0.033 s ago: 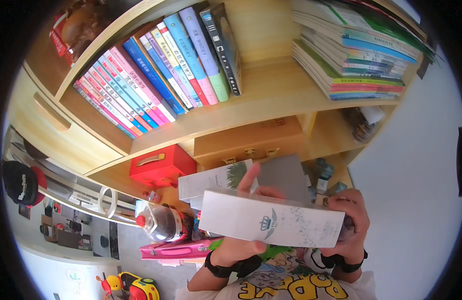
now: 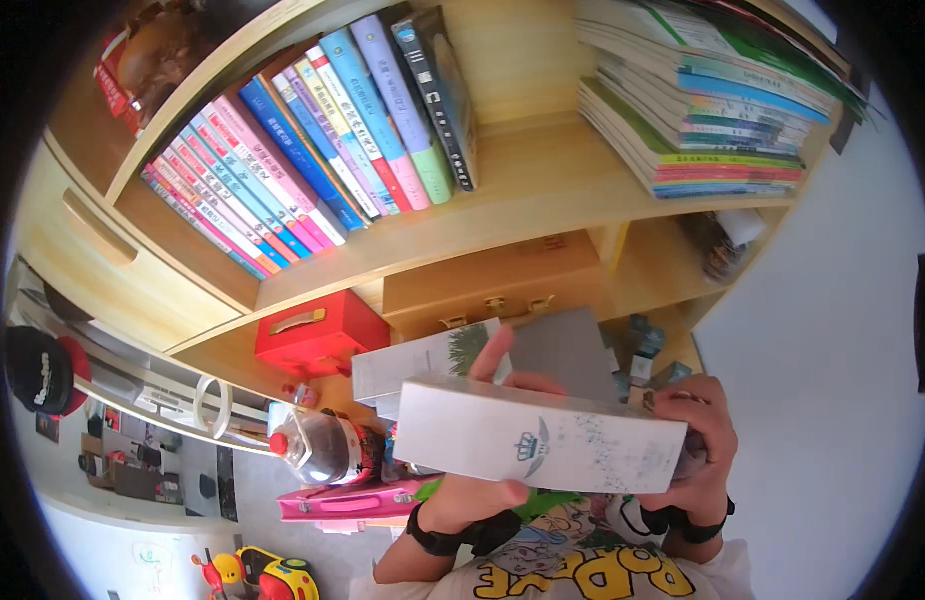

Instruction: The person wipes several small boxes with a cloth before placing them onto a bookshelf.

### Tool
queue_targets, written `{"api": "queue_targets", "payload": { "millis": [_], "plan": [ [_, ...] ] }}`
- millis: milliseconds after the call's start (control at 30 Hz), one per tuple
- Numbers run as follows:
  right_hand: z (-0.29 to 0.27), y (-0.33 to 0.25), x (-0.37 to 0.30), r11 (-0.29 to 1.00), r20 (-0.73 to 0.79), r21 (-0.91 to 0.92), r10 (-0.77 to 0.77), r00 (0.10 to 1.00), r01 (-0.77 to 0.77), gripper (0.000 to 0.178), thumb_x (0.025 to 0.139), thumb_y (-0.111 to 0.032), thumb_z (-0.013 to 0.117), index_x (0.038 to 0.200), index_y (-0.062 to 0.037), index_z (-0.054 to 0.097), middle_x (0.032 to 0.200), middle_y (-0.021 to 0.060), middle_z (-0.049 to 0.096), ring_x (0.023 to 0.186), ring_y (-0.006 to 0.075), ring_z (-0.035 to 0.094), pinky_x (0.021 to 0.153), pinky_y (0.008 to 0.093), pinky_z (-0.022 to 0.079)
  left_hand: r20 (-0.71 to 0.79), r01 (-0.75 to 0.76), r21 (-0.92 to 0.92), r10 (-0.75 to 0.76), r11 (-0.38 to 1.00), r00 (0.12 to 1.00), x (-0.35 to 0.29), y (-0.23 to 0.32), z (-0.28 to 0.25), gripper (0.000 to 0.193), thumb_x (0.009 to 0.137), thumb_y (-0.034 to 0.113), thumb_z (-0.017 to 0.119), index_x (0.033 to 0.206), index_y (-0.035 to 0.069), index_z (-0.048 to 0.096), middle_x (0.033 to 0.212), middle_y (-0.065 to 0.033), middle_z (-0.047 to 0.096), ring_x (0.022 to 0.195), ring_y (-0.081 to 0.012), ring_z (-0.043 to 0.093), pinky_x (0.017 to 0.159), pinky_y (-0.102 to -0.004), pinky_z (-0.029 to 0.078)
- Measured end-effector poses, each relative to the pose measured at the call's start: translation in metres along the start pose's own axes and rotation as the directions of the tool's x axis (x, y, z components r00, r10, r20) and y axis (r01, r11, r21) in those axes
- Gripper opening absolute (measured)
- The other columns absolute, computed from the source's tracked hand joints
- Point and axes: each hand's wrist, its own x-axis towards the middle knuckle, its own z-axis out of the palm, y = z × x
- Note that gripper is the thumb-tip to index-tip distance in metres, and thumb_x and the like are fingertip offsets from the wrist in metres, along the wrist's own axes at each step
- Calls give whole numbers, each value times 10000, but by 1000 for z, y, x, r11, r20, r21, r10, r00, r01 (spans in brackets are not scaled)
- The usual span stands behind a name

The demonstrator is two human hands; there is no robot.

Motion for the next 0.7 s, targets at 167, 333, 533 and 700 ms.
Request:
{"api": "queue_targets", "payload": {
  "millis": [167, 333, 533, 700],
  "plan": [
    [0, -6, 1, 987, 26, -84, -137, 990, 138, 612, 455, -208, 876, 1013, -98, 651, 1055, 112, 538, 942, 257, 537, 761, 347, 456, -75, -29, -78, 23, 997, 997, -3, -4, 5, 1017, 720, 622, 663, 1444, 91, 186, 1288, -168, 474, 1182, -260, 481, 985, -405, 404],
    [9, -8, -4, 979, -65, -144, -158, 985, 147, 592, 483, -175, 871, 1027, -114, 648, 1068, 113, 524, 910, 264, 531, 726, 338, 455, -6, -38, -206, 37, 978, 999, 2, 0, 9, 795, 868, 555, 519, 1393, 15, 265, 1412, -188, 349, 1276, -288, 399, 1049, -430, 339],
    [19, -8, -1, 980, -64, -148, -142, 988, 131, 568, 503, -180, 870, 1024, -131, 651, 1027, 92, 536, 868, 249, 536, 701, 338, 454, -43, -37, -326, 24, 945, 999, 2, 8, 14, 722, 916, 566, 391, 1412, 64, 242, 1412, -132, 360, 1295, -272, 379, 1057, -447, 331],
    [28, -6, -14, 872, 2, -387, -324, 946, 299, 450, 604, -171, 816, 1026, -186, 660, 998, 56, 539, 847, 239, 531, 691, 348, 458, -184, 102, -372, -182, 922, 966, 11, 6, 15, 672, 944, 579, 218, 1408, 96, 269, 1336, -123, 450, 1247, -344, 421, 1038, -502, 341]
  ]
}}
